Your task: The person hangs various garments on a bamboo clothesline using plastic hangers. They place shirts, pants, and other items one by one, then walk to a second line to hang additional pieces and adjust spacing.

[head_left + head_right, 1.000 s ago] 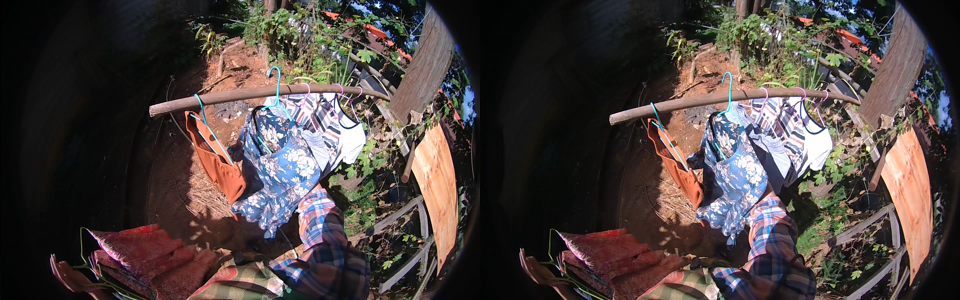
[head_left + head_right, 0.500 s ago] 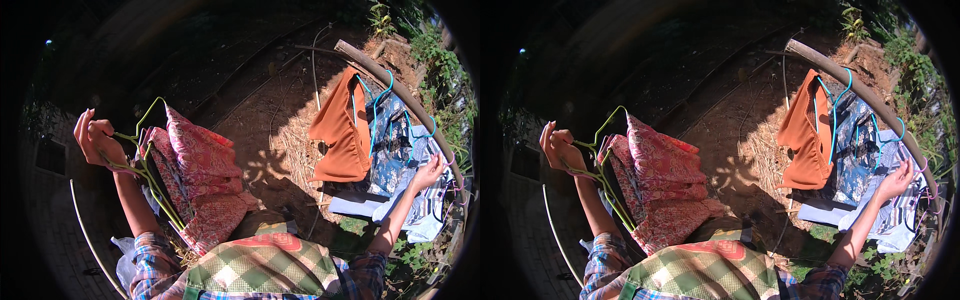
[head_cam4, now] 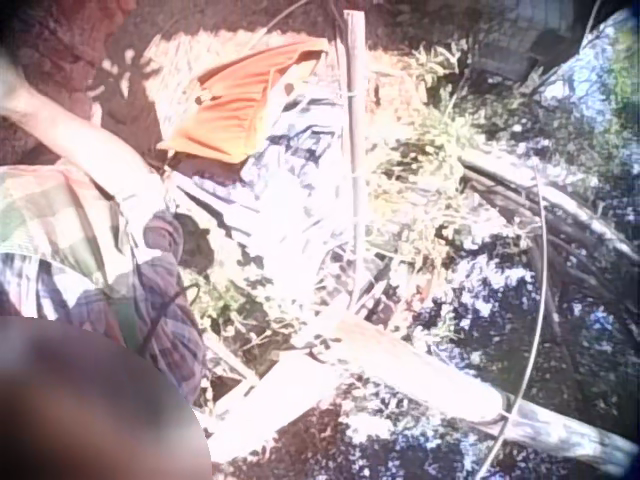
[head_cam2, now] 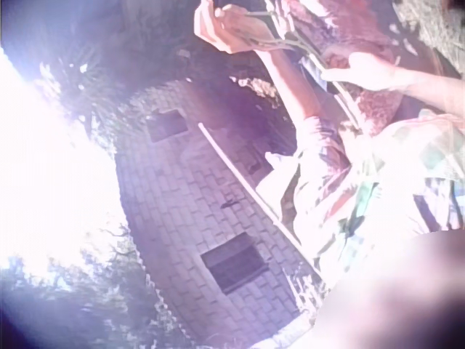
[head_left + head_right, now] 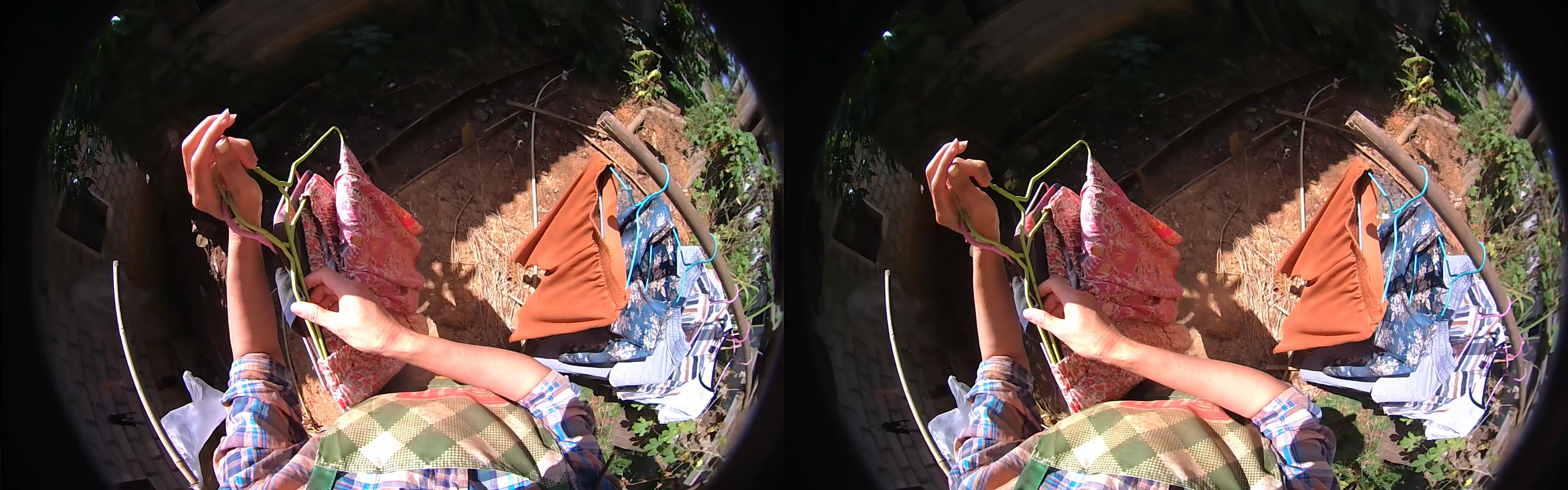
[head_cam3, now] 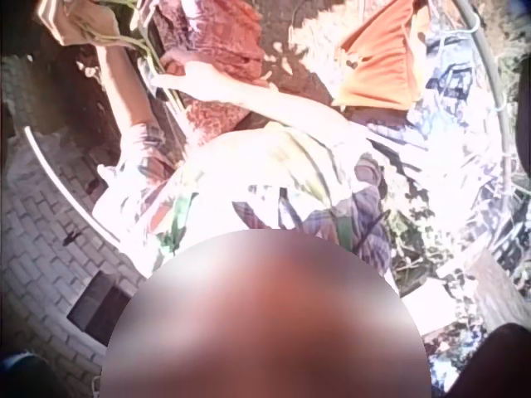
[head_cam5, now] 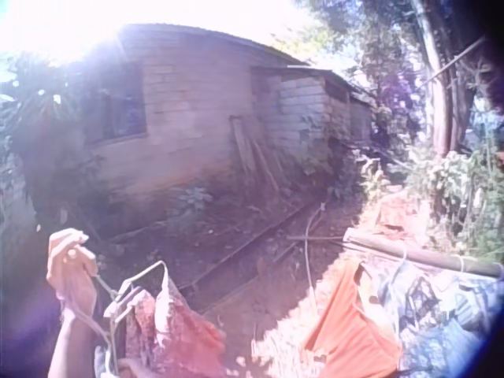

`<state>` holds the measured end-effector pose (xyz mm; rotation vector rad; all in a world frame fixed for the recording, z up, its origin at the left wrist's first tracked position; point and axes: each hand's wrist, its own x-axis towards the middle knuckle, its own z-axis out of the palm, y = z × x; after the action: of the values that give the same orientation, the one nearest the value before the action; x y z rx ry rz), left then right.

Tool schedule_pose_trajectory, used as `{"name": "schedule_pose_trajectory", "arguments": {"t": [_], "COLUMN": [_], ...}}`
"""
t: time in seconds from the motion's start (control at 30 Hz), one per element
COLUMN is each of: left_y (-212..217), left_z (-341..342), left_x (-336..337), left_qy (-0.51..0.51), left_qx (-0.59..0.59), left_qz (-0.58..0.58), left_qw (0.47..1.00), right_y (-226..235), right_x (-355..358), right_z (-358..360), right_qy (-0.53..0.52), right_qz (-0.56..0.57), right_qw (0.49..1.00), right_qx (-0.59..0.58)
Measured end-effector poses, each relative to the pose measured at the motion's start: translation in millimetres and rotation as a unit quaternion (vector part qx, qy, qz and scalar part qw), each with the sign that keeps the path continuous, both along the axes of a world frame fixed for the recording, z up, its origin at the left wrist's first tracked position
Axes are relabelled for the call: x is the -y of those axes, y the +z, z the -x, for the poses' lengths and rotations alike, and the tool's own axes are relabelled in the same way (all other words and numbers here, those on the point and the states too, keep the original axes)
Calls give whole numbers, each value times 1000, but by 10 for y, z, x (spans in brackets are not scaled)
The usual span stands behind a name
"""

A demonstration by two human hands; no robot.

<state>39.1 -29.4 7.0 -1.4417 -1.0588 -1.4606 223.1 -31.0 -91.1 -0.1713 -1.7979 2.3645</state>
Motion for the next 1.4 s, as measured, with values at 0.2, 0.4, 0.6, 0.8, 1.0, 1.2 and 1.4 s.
{"name": "schedule_pose_trajectory", "arguments": {"t": [0.2,0.4,0.6,0.8,1.0,1.2,1.4], "left_y": [23,67,137,130,144,70,0], "left_z": [88,88,22,-60,-44,-41,90], "left_x": [-48,-225,-318,-244,-287,-203,-89], "left_qy": [-8,-57,-115,-124,-124,-174,-83], "left_qx": [-32,-30,-34,-24,-34,-25,10], "left_qz": [-14,-15,-40,-16,-29,-36,-40], "left_qw": [999,998,992,992,991,984,996], "right_y": [-88,8,128,127,112,399,515], "right_x": [27,36,-100,-273,-212,-921,-929], "right_z": [126,212,118,108,179,186,-637], "right_qy": [-21,-147,-114,-2,-116,-328,-245], "right_qz": [177,72,31,42,-80,79,25], "right_qw": [983,984,993,999,989,938,962], "right_qx": [-38,-72,-4,-7,-46,-72,-119]}}
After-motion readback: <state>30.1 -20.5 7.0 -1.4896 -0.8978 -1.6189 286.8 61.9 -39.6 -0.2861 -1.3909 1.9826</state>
